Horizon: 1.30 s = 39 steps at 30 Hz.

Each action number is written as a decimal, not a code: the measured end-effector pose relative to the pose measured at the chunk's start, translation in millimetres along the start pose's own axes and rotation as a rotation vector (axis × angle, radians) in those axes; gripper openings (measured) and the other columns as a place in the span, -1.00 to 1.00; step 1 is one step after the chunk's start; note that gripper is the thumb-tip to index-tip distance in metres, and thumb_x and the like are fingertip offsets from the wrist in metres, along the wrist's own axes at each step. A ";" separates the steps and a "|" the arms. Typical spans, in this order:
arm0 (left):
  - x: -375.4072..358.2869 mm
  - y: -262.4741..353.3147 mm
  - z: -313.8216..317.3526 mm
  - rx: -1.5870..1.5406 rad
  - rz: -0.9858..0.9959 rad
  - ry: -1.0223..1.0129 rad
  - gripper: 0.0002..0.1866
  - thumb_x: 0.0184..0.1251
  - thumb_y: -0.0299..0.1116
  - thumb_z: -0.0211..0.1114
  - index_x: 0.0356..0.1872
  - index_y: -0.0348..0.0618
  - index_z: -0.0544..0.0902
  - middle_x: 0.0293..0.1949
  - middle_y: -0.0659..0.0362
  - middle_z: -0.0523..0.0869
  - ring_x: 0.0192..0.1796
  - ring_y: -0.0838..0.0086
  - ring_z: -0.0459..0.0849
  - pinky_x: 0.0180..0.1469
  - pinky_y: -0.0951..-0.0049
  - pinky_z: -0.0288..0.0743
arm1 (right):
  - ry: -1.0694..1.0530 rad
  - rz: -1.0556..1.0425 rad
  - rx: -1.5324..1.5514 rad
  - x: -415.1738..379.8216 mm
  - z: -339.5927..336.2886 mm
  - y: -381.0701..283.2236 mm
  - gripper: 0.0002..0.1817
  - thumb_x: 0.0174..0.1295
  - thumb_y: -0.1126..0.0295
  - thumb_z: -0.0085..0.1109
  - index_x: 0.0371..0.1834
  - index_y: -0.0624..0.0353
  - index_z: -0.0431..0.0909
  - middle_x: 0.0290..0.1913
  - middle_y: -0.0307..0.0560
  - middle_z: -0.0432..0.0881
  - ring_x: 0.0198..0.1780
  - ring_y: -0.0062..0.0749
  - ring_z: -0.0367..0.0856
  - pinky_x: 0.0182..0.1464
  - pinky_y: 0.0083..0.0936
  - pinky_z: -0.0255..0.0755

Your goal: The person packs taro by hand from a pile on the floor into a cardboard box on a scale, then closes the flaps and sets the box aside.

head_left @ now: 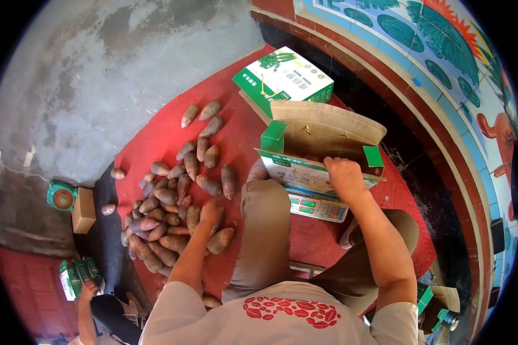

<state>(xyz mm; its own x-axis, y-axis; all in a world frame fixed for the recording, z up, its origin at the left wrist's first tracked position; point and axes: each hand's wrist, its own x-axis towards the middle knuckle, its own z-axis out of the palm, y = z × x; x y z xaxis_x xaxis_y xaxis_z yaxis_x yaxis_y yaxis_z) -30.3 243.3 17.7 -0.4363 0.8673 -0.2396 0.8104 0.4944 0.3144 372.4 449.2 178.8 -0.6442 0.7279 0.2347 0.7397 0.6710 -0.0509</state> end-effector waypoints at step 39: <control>-74.9 -32.5 154.1 0.502 -0.132 -0.586 -0.50 0.29 0.01 0.15 0.16 0.02 0.43 0.18 0.01 0.46 0.23 0.10 0.45 0.13 0.09 0.47 | -0.071 0.007 -0.001 2.8 -10.4 -9.5 -0.85 0.00 0.51 0.11 -0.31 0.10 0.50 -0.42 -0.12 0.56 -0.33 -0.26 0.60 -0.26 -0.40 0.50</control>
<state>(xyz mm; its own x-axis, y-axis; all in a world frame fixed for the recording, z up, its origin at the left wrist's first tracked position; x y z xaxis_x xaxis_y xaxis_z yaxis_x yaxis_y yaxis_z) 36.3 153.5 -116.1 -0.3771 0.5624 -0.7359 0.9069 0.3856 -0.1701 365.6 443.4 190.1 -0.6510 0.7409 0.1653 0.7445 0.6656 -0.0515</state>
